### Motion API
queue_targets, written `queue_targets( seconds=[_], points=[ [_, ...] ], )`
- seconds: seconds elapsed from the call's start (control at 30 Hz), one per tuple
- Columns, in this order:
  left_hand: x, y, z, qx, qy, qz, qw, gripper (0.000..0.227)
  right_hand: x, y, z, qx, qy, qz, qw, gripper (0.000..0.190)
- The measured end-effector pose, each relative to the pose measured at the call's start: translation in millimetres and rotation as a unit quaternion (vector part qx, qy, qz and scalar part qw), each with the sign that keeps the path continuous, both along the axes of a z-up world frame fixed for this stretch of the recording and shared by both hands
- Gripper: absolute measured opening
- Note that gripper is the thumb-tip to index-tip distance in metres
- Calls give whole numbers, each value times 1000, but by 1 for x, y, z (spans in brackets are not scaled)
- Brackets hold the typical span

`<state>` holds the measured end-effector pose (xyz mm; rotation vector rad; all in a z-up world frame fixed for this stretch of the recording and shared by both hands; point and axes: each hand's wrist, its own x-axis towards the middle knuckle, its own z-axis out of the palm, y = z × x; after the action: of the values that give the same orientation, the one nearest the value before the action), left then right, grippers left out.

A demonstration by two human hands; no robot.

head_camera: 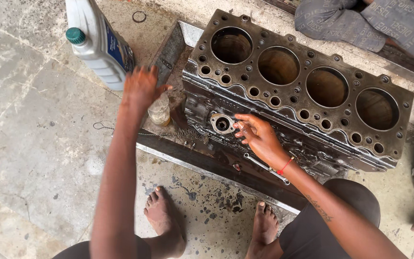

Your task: The person works on an engine block by cleaning or applying fluid from a bottle and tightening bolts with a wrench.

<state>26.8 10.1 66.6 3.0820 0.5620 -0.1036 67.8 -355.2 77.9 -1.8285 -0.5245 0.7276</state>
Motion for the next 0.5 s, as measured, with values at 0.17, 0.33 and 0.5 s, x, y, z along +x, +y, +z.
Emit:
queue_targets(
  seconds=[0.17,0.33,0.5],
  points=[
    [11,-21,92,-35,3,-76,997,99,2,-3,-22,-34,13,-6,999,37],
    [31,-57,95,-43,-66,-187,979,83,3,-18,-77,-84,2,18,996,36],
    [66,-53,63,-46,-100,-235,966,35,-11,-66,-135,-175,-212,145,950,25]
  ],
)
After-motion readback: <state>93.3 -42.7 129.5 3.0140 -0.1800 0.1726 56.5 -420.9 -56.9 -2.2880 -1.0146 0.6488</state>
